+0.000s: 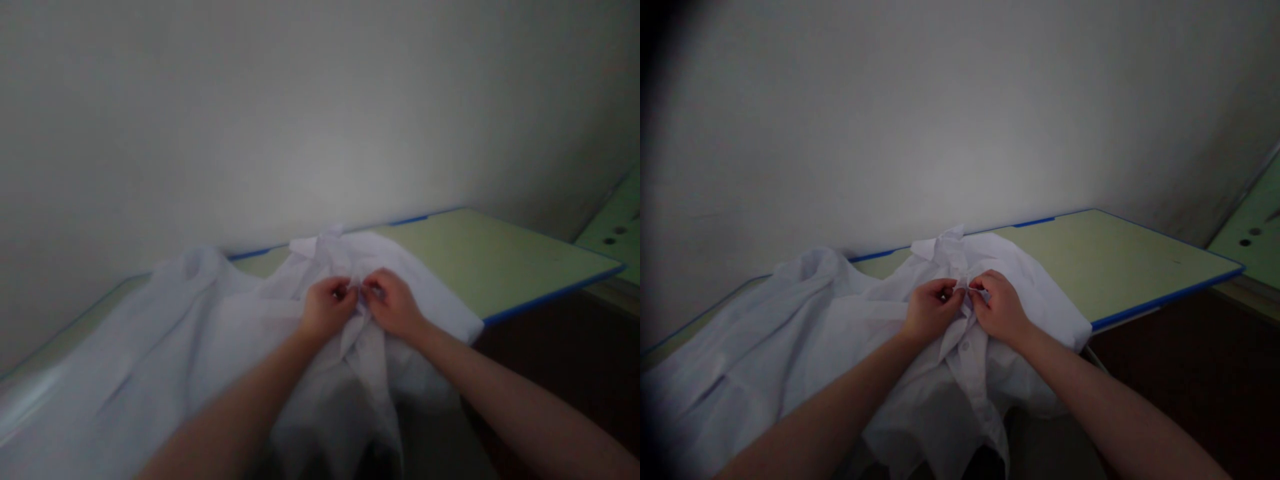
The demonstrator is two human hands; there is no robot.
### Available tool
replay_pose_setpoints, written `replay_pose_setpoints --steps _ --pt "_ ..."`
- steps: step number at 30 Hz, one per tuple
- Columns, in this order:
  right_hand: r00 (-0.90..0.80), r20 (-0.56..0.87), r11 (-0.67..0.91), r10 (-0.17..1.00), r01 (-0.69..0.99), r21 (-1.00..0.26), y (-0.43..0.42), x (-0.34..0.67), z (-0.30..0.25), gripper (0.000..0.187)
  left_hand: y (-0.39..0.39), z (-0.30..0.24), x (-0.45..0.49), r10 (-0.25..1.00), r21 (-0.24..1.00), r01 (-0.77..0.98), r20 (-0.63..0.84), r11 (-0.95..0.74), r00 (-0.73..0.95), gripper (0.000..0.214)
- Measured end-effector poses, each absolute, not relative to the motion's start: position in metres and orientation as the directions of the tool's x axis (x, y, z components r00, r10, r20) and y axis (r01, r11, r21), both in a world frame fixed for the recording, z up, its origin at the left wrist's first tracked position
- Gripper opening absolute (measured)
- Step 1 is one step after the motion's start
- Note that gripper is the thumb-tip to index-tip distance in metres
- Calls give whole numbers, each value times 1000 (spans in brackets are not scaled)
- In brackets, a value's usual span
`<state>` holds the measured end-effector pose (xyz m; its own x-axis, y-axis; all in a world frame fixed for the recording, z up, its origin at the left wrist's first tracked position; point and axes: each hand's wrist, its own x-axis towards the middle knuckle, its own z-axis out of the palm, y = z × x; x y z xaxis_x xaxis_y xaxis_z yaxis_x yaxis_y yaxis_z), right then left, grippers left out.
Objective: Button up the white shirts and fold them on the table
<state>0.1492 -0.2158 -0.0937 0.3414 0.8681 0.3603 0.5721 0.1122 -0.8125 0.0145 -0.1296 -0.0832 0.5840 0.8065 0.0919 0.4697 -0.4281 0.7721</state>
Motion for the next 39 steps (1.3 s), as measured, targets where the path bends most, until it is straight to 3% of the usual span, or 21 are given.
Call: replay_pose_setpoints --steps 9,20,26,33,39 --pt "280 368 146 886 586 -797 -216 149 -96 14 -130 -79 14 737 709 466 113 -529 666 16" --pt "346 366 57 864 654 -754 -217 148 -97 8 -132 -76 13 644 638 449 98 -626 759 16" --pt "382 343 16 858 648 -762 -220 148 -100 31 -135 -69 12 569 564 432 83 -703 818 19" --pt "350 355 21 867 686 -728 -218 149 -96 7 -134 -67 11 546 603 374 124 -705 828 25" --pt "365 335 17 869 655 -756 -217 149 -96 8 -129 -67 9 584 556 435 114 -708 804 22"
